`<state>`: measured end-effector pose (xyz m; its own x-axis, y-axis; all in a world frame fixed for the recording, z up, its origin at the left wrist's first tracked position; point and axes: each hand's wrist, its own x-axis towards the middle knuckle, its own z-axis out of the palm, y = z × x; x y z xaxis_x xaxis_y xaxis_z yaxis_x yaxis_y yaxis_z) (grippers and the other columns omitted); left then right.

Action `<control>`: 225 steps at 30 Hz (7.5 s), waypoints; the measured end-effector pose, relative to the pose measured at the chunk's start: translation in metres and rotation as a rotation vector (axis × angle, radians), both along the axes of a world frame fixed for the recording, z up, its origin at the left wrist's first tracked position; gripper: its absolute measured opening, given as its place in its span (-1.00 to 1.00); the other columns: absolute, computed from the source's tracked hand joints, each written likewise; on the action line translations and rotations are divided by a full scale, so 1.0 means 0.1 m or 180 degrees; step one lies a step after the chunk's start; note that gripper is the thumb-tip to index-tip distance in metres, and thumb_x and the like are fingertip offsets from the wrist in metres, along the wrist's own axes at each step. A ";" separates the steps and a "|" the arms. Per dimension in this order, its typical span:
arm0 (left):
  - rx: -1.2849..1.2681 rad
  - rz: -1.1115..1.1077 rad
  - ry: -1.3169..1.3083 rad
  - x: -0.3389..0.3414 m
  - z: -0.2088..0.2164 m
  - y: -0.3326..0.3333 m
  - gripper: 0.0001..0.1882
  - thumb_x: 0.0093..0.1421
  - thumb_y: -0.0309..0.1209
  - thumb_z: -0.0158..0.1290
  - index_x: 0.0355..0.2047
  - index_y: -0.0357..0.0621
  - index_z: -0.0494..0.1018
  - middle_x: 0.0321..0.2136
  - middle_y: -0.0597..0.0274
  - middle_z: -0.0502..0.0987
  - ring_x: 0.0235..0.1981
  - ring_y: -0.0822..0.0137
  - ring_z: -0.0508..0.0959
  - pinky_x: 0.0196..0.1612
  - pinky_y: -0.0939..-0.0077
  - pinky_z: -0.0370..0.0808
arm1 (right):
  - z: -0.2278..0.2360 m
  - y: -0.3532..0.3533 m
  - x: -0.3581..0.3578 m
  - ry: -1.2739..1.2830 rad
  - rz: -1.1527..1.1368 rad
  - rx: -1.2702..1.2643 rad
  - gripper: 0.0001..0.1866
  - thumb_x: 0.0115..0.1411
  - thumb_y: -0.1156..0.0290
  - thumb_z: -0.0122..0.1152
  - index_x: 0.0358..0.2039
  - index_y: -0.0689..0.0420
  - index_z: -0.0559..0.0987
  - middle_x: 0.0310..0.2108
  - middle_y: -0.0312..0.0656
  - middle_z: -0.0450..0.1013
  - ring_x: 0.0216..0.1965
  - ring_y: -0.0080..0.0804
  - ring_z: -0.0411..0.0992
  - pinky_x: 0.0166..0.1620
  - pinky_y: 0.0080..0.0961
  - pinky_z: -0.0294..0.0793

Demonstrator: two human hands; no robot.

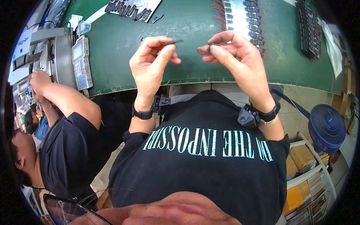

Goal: The person picks up a speaker from a tray, joins it with a plastic housing by hand, and places the assembled unit onto a metal plate, repeating the process several times.

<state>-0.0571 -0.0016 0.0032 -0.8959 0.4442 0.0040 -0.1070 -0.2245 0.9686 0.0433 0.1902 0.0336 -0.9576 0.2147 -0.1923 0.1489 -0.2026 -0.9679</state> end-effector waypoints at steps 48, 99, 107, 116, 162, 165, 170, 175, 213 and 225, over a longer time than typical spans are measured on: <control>-0.0877 -0.0769 0.0899 0.06 -0.17 0.02 -0.81 0.18 -0.63 0.20 -0.17 -0.32 0.56 -0.20 0.18 0.61 -0.17 0.41 0.62 -0.07 0.53 0.60 | -0.15 -0.06 -0.09 0.0146 -0.0167 0.0183 -0.79 0.32 0.52 0.17 -0.06 0.30 0.55 -0.15 -0.25 0.52 -0.17 -0.56 0.53 -0.05 -0.63 0.51; -0.2616 -0.0977 0.3312 -0.31 -0.19 0.21 -0.77 0.09 -0.46 0.23 -0.22 -0.18 0.53 -0.23 0.19 0.52 -0.17 0.16 0.55 -0.16 0.32 0.55 | -0.04 0.19 0.15 0.0003 -0.0317 0.0193 -0.88 0.33 0.53 0.14 -0.16 0.28 0.51 -0.30 -0.14 0.60 -0.41 -0.68 0.45 -0.29 -0.73 0.45; -0.2710 -0.0671 0.3543 -0.16 -0.17 0.18 -0.78 0.11 -0.51 0.23 -0.21 -0.22 0.55 -0.29 0.14 0.56 -0.28 0.18 0.60 -0.22 0.40 0.58 | -0.07 0.04 0.08 0.0068 -0.0305 0.0369 -0.83 0.35 0.52 0.11 -0.08 0.28 0.48 -0.25 -0.17 0.54 -0.37 -0.65 0.43 -0.24 -0.70 0.42; -0.1213 -0.0358 0.1600 0.08 -0.14 0.22 -0.70 0.16 -0.63 0.18 -0.06 -0.26 0.57 -0.30 0.16 0.59 -0.30 0.43 0.64 -0.23 0.57 0.65 | -0.16 0.03 0.01 0.0165 -0.0328 0.0539 -0.83 0.32 0.56 0.15 -0.10 0.29 0.53 -0.21 -0.26 0.49 -0.31 -0.64 0.45 -0.18 -0.68 0.45; -0.0698 -0.1163 0.0206 0.11 -0.07 0.15 -0.72 0.21 -0.65 0.16 -0.06 -0.37 0.48 -0.19 0.20 0.59 -0.17 0.46 0.60 -0.07 0.61 0.60 | -0.15 0.29 -0.16 -0.0563 0.0890 0.0007 -0.81 0.29 0.49 0.21 -0.12 0.26 0.50 -0.28 -0.31 0.50 -0.30 -0.66 0.49 -0.16 -0.68 0.54; -0.0717 -0.1186 0.0257 0.12 -0.08 0.15 -0.73 0.21 -0.65 0.16 -0.06 -0.37 0.49 -0.20 0.20 0.59 -0.17 0.47 0.60 -0.07 0.62 0.60 | -0.14 0.33 -0.18 -0.0676 0.1109 -0.0097 -0.80 0.30 0.49 0.21 -0.11 0.27 0.49 -0.28 -0.31 0.48 -0.31 -0.66 0.47 -0.16 -0.68 0.53; -0.0721 -0.1014 0.0412 0.17 -0.10 0.23 -0.71 0.19 -0.63 0.16 -0.06 -0.32 0.48 -0.25 0.19 0.61 -0.20 0.45 0.62 -0.10 0.57 0.61 | -0.19 0.28 -0.14 -0.0722 0.1106 0.0252 -0.84 0.31 0.51 0.17 -0.12 0.26 0.49 -0.30 -0.33 0.47 -0.29 -0.65 0.46 -0.17 -0.67 0.50; -0.0732 -0.0897 0.0685 0.17 -0.06 0.24 -0.66 0.18 -0.63 0.16 -0.01 -0.27 0.45 -0.28 0.19 0.60 -0.24 0.44 0.61 -0.11 0.53 0.58 | -0.16 0.03 -0.05 0.0066 0.0614 0.1473 -0.86 0.29 0.58 0.13 -0.14 0.27 0.47 -0.33 -0.29 0.46 -0.29 -0.57 0.46 -0.18 -0.60 0.48; -0.3143 0.0975 0.2634 -0.49 -0.27 -0.60 -0.84 0.15 -0.54 0.16 -0.23 -0.20 0.61 -0.20 0.12 0.60 -0.18 0.13 0.59 -0.20 0.36 0.58 | -0.19 0.60 -0.30 0.0630 0.0187 0.4863 -0.87 0.15 0.51 0.26 -0.27 0.18 0.58 -0.29 -0.15 0.49 -0.23 -0.18 0.41 -0.12 -0.32 0.37; -0.3776 0.0128 0.3257 -0.50 -0.18 -0.31 -0.87 0.13 -0.53 0.08 -0.31 -0.19 0.59 -0.26 0.15 0.56 -0.18 0.11 0.52 -0.22 0.27 0.58 | -0.08 0.49 -0.30 0.0279 0.0171 0.4024 -0.83 0.18 0.57 0.21 -0.19 0.24 0.53 -0.33 -0.12 0.43 -0.31 -0.23 0.40 -0.20 -0.40 0.41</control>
<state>-0.1073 -0.0328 -0.0148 -0.7425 0.6115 0.2734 0.6684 0.7032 0.2423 0.0130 0.2392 0.0260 -0.9698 0.1622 0.1820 0.0541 0.8711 -0.4880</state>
